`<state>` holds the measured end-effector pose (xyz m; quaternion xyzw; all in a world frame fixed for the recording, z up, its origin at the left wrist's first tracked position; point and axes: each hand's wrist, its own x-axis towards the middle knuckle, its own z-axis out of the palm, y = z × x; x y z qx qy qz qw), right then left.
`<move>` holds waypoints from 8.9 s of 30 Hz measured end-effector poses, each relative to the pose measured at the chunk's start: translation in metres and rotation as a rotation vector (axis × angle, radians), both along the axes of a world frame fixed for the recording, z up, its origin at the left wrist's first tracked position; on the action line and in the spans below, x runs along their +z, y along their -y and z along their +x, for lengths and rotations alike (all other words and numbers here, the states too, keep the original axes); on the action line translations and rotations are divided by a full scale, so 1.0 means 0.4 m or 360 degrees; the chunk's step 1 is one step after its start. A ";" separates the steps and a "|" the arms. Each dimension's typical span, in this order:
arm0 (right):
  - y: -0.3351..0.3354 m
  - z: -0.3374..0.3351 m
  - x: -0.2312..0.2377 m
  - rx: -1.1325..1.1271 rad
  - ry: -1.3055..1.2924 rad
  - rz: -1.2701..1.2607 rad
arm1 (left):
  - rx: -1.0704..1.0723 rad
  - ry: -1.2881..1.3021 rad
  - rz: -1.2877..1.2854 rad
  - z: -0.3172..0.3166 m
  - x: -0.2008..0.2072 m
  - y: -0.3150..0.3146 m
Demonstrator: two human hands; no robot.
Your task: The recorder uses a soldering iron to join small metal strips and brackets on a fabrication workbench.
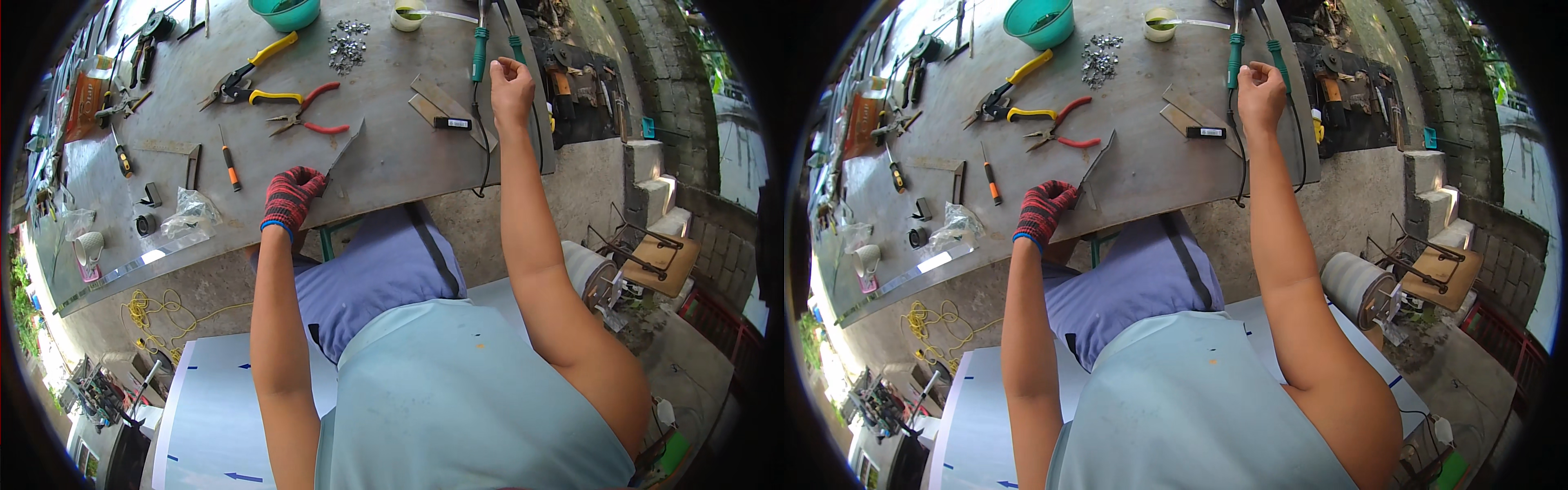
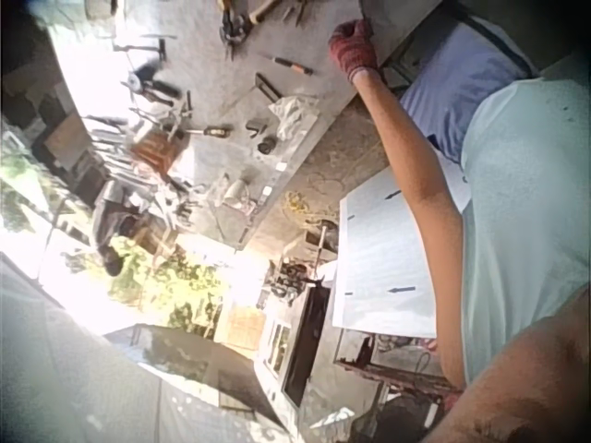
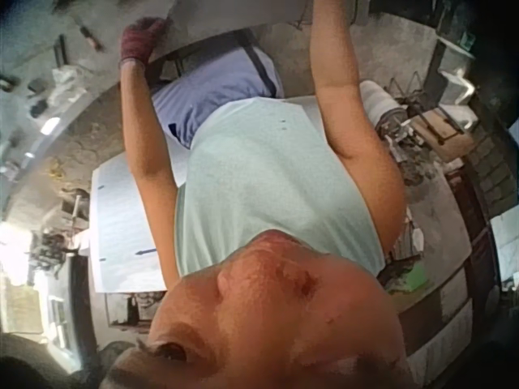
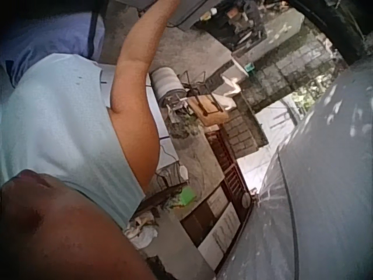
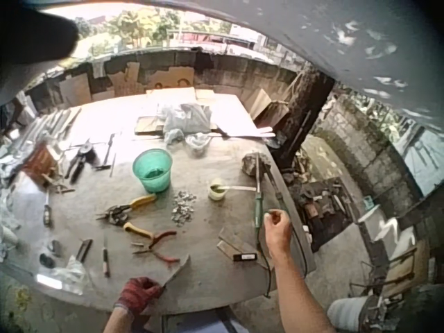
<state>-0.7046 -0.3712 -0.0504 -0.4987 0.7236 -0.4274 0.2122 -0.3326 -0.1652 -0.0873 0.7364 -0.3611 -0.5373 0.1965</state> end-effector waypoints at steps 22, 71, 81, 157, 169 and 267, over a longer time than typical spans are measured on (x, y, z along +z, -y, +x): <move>0.369 0.111 -0.233 -0.0123 0.1974 0.0652 | -0.0036 0.0014 0.0006 -0.011 0.010 0.012; -0.403 0.278 0.008 0.0722 0.1053 0.0475 | -0.0067 0.0066 0.0042 -0.005 0.018 0.010; -0.422 0.335 -0.040 0.0717 0.1001 0.0578 | -0.0112 0.0104 0.0044 -0.003 0.024 0.012; -0.385 0.341 -0.022 0.0744 0.1161 0.0713 | -0.0126 0.0124 -0.0011 0.002 0.004 0.007; -0.384 0.338 -0.032 0.0770 0.1174 0.0788 | -0.0063 0.0020 -0.0006 0.002 -0.001 0.006; -0.156 0.141 0.241 0.2334 -0.1520 0.0112 | -0.0087 0.0063 0.0103 0.006 0.014 0.016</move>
